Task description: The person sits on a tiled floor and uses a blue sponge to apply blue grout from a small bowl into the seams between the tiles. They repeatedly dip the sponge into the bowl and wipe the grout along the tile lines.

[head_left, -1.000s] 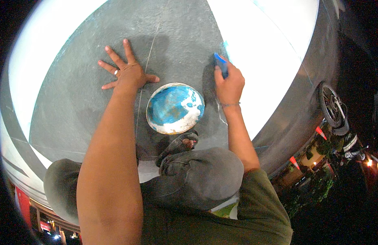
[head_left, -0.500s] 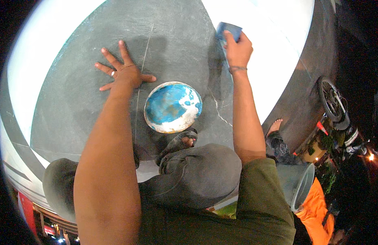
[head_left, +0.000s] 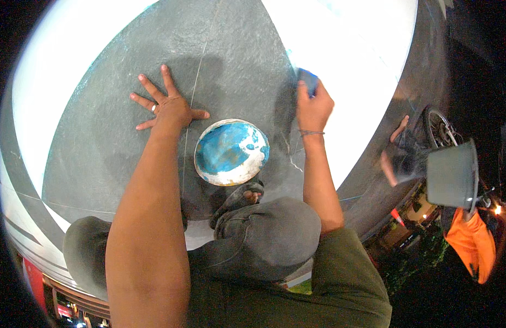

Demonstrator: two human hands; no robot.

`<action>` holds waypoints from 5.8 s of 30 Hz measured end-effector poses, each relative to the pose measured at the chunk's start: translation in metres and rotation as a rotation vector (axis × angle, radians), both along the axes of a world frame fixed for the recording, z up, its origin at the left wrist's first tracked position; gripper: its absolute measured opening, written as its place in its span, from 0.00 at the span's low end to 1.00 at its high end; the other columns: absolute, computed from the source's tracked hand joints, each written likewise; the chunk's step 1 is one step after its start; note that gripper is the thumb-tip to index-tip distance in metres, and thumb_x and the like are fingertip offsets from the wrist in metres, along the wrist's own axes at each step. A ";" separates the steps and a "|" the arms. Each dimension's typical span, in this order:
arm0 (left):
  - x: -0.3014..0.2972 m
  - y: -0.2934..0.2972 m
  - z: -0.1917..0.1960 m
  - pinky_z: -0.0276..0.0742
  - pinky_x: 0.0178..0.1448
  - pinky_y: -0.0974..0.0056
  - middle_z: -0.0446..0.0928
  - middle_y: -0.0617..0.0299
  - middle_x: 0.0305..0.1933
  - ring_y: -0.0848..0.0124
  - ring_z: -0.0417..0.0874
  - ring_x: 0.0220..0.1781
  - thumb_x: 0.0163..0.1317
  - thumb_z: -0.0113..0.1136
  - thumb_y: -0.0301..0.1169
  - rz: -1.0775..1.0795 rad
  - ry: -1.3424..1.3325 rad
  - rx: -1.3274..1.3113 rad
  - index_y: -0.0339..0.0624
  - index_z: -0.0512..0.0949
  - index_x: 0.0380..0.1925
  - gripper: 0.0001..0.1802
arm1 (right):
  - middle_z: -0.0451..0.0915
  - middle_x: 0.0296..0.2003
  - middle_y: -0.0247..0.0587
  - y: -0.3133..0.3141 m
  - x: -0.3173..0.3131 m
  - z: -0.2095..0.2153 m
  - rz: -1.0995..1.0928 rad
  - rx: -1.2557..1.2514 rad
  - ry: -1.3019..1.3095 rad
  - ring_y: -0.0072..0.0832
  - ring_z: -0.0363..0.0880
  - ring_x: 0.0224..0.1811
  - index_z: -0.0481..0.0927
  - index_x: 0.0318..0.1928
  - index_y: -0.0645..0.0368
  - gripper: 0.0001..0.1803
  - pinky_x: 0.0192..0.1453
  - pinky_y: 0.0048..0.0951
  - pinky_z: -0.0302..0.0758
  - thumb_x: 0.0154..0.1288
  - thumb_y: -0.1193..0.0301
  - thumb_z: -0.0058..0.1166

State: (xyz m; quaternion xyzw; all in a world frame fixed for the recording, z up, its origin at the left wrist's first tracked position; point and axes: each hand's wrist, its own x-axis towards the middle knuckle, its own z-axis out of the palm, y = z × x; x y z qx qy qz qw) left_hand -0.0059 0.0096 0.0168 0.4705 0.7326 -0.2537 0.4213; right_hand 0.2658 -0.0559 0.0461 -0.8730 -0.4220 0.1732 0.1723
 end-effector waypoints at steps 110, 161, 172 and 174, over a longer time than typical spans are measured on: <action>0.001 0.001 -0.005 0.35 0.63 0.03 0.01 0.48 0.80 0.32 0.01 0.77 0.31 0.90 0.54 -0.011 0.006 0.010 0.76 0.22 0.80 0.91 | 0.89 0.49 0.31 0.098 0.050 0.003 1.010 -0.169 -0.251 0.36 0.77 0.47 0.90 0.52 0.42 0.19 0.61 0.37 0.80 0.59 0.72 0.66; 0.002 -0.012 -0.010 0.34 0.59 0.00 0.04 0.44 0.81 0.26 0.02 0.75 0.32 0.86 0.63 -0.106 -0.030 0.173 0.75 0.21 0.80 0.90 | 0.83 0.40 0.47 -0.080 -0.037 0.074 0.569 -0.069 0.154 0.43 0.80 0.44 0.84 0.56 0.50 0.22 0.49 0.41 0.77 0.58 0.73 0.62; -0.037 -0.011 -0.041 0.14 0.62 0.09 0.13 0.08 0.73 0.17 0.05 0.73 0.25 0.75 0.80 -0.403 -0.266 0.360 0.42 0.26 0.81 0.96 | 0.86 0.51 0.33 -0.137 -0.128 0.010 0.836 0.141 0.177 0.39 0.78 0.47 0.84 0.54 0.53 0.25 0.56 0.37 0.78 0.52 0.77 0.65; -0.044 -0.012 -0.039 0.13 0.59 0.07 0.12 0.08 0.72 0.18 0.05 0.73 0.24 0.75 0.81 -0.426 -0.362 0.358 0.39 0.28 0.82 0.96 | 0.86 0.51 0.32 -0.133 -0.134 0.000 0.858 0.192 0.151 0.38 0.77 0.46 0.84 0.54 0.52 0.25 0.55 0.37 0.78 0.52 0.77 0.65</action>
